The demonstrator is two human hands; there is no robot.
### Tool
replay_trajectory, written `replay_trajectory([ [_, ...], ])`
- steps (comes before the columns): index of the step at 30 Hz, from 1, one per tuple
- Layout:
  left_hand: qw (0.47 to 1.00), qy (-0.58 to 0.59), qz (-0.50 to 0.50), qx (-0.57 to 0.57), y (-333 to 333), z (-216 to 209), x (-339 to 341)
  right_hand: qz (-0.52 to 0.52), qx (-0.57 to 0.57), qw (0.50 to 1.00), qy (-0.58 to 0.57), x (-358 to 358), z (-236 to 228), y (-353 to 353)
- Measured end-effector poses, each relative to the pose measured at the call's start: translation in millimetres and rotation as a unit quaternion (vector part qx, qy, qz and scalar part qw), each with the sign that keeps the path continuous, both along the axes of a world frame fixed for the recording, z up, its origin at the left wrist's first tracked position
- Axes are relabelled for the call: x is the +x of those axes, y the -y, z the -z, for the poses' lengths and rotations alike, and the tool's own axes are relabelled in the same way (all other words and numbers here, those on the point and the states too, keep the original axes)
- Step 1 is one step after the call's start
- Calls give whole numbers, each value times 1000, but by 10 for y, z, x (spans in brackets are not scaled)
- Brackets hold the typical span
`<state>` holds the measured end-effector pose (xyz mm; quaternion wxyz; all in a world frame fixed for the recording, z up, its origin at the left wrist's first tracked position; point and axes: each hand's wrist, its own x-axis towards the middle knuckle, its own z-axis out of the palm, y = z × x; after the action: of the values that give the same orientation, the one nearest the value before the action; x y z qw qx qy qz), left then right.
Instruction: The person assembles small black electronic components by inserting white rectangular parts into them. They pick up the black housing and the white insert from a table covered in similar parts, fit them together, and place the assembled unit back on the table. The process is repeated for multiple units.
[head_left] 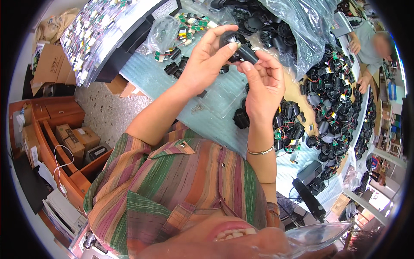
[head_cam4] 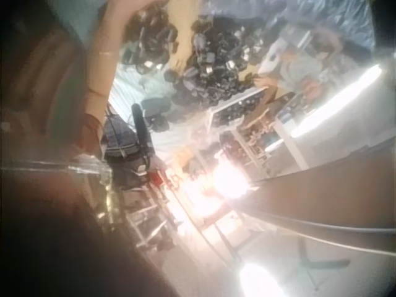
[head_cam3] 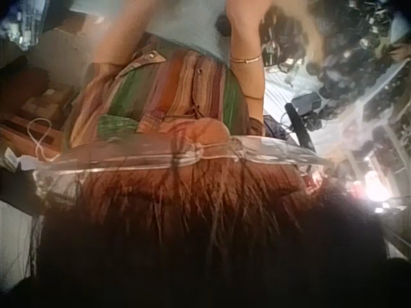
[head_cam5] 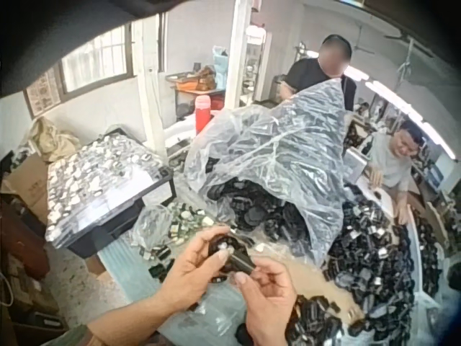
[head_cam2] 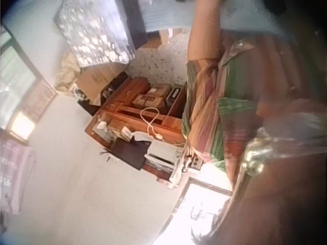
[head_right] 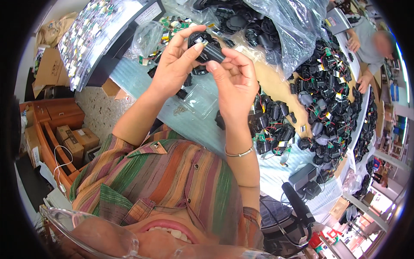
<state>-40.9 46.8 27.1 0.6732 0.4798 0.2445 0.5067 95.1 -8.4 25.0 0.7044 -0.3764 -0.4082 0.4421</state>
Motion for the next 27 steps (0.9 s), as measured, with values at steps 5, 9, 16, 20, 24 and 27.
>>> replay_trajectory([
  [5,996,64,31,-47,162,-25,128,167,23,949,267,27,56,83],
  [9,997,55,35,-50,211,-21,157,211,60,914,341,54,50,119],
  [16,989,100,64,-91,215,55,212,269,117,845,447,101,126,119],
  [20,986,105,80,-103,253,32,241,291,174,800,495,152,173,93],
  [24,983,111,94,-111,266,28,247,299,191,801,483,167,143,108],
  [27,979,127,95,-126,250,23,250,308,204,781,505,176,135,106],
])
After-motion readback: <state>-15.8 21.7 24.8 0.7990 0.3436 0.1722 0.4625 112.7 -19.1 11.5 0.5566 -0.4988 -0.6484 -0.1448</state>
